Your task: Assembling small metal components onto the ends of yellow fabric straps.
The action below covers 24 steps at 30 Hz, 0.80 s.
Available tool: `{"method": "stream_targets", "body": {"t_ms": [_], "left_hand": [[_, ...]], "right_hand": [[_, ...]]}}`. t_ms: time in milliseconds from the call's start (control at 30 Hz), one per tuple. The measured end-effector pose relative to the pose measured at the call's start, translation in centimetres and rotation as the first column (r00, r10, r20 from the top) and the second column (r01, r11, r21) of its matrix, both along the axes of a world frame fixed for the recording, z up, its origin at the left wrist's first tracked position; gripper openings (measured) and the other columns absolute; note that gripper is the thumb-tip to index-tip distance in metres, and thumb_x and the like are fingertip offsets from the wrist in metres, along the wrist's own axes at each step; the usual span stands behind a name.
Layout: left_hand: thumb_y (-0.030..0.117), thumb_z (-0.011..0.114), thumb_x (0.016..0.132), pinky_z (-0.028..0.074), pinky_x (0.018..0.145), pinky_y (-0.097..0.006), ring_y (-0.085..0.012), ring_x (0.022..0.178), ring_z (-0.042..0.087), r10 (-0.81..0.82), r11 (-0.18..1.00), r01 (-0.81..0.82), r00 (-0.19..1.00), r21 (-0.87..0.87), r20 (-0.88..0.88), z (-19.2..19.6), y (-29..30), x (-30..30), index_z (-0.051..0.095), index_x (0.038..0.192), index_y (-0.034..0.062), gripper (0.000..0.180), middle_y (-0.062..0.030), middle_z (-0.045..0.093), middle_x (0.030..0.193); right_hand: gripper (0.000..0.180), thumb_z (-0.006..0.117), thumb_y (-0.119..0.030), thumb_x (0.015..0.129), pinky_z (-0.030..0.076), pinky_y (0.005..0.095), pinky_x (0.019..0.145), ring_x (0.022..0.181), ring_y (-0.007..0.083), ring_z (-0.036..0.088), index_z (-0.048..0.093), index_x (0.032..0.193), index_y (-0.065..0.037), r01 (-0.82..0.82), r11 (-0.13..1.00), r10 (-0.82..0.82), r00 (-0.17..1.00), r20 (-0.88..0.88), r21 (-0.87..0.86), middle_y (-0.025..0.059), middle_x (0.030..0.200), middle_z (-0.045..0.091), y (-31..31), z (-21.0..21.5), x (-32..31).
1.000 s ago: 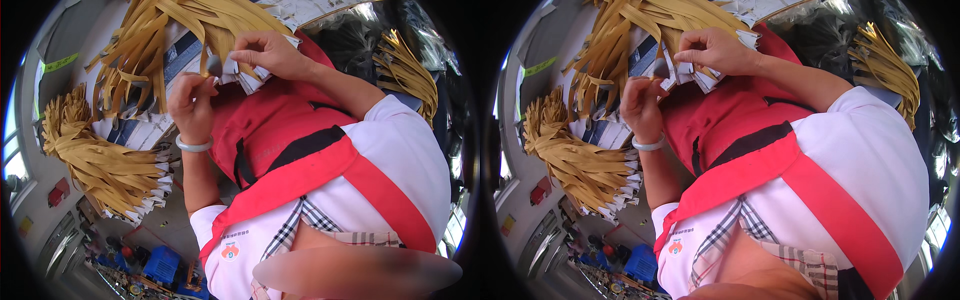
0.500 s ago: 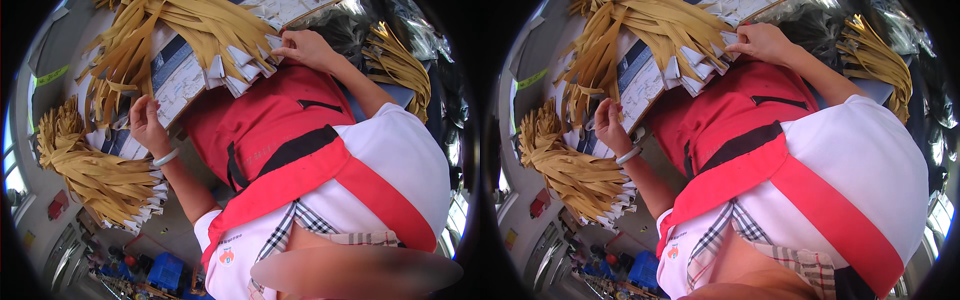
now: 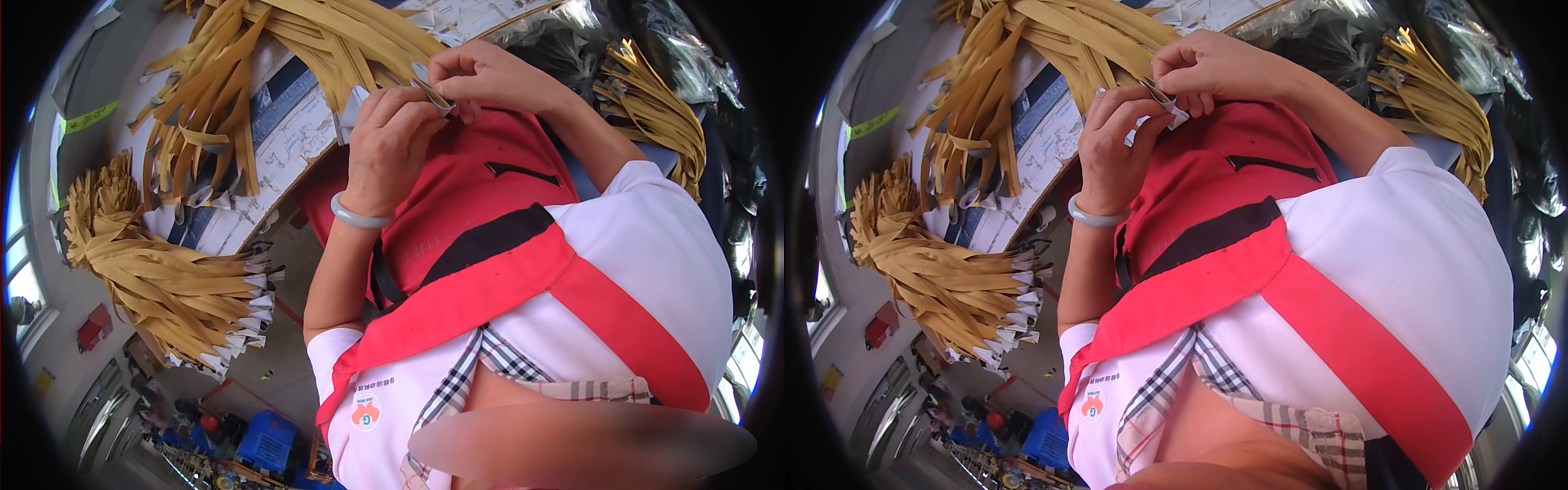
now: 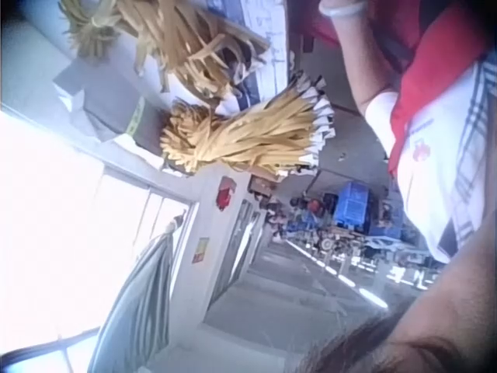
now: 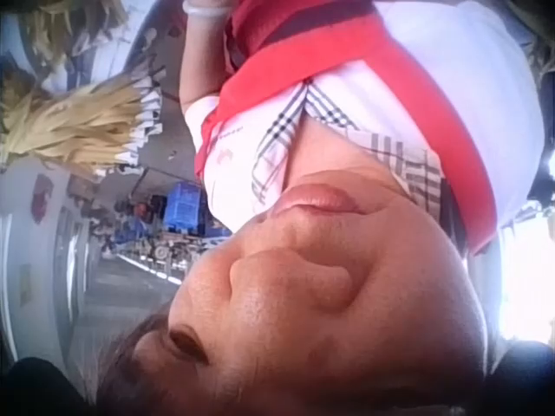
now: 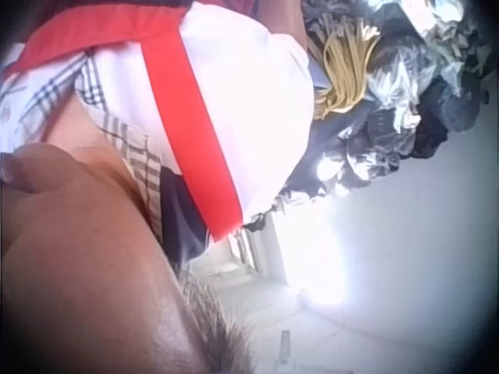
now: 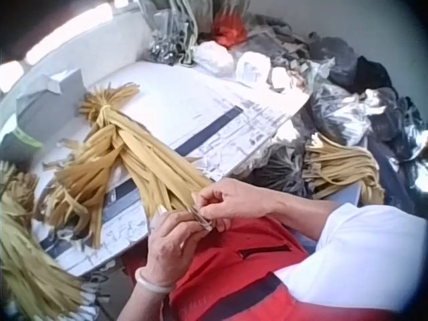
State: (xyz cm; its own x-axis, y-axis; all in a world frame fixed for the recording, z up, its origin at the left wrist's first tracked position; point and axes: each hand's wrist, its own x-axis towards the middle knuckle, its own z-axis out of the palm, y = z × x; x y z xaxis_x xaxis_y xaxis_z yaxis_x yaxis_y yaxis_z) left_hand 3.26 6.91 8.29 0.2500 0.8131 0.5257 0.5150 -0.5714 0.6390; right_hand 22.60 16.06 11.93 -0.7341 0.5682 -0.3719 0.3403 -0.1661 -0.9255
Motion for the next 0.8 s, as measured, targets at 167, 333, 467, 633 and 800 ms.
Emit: {"method": "stream_targets", "body": {"t_ms": [167, 333, 467, 633, 800], "left_hand": [[-0.001, 0.075, 0.072, 0.049, 0.076, -0.036, -0.0283, 0.088, 0.061, 0.141, 0.986, -0.123, 0.976, -0.112, 0.166, 0.0, -0.8, -0.2, 0.065, 0.091, 0.0039, 0.022, -0.0085, 0.064, 0.097], [-0.005, 0.075, 0.07, 0.049, 0.074, -0.034, -0.0251, 0.083, 0.061, 0.09, 0.988, -0.064, 0.978, -0.14, 0.19, -0.9, -0.7, -2.0, 0.066, 0.089, 0.0027, 0.022, -0.0083, 0.065, 0.091], [-0.011, 0.072, 0.074, 0.049, 0.076, -0.028, -0.0155, 0.084, 0.061, 0.129, 0.956, 0.057, 0.799, -0.287, 0.588, -1.2, -1.1, -3.4, 0.066, 0.089, -0.0006, 0.019, -0.0072, 0.067, 0.094], [-0.01, 0.069, 0.082, 0.05, 0.08, -0.025, -0.012, 0.087, 0.061, 0.229, 0.883, 0.21, 0.586, -0.419, 0.777, -0.2, -1.5, -5.0, 0.066, 0.091, -0.0031, 0.012, -0.0053, 0.066, 0.094], [-0.006, 0.07, 0.085, 0.051, 0.078, -0.023, -0.0105, 0.085, 0.063, 0.235, 0.832, 0.281, 0.603, -0.479, 0.763, 0.6, -1.6, -6.4, 0.066, 0.094, -0.0028, 0.011, -0.0047, 0.068, 0.093]], "right_hand": [[0.018, 0.059, -0.021, 0.09, 0.045, 0.0198, 0.054, 0.054, 0.0055, 0.056, 0.058, 0.083, -0.005, -0.029, 0.999, 0.027, 0.999, -0.032, -0.046, -0.0005, 0.067, 0.058, -0.2, -0.7, -1.3], [0.018, 0.062, -0.022, 0.094, 0.044, 0.0186, 0.058, 0.06, 0.0047, 0.054, 0.058, 0.09, -0.005, -0.032, 0.999, 0.03, 0.99, -0.136, -0.006, -0.0012, 0.071, 0.057, -0.6, -1.0, -2.6], [0.017, 0.065, -0.022, 0.095, 0.046, 0.0197, 0.065, 0.07, 0.0044, 0.055, 0.061, 0.099, -0.007, -0.091, 0.994, 0.105, 0.921, -0.376, 0.055, -0.0016, 0.08, 0.06, -0.6, -1.2, -3.9], [0.01, 0.069, -0.009, 0.089, 0.046, 0.0208, 0.07, 0.076, 0.0052, 0.055, 0.061, 0.094, -0.004, -0.255, 0.954, 0.295, 0.889, -0.351, 0.157, -0.0016, 0.084, 0.059, 1.0, -0.1, -6.0], [0.012, 0.073, -0.006, 0.085, 0.048, 0.0213, 0.068, 0.076, 0.006, 0.059, 0.064, 0.092, -0.003, -0.277, 0.957, 0.291, 0.89, -0.351, 0.091, -0.0014, 0.083, 0.061, 1.2, -0.5, -6.7]]}}
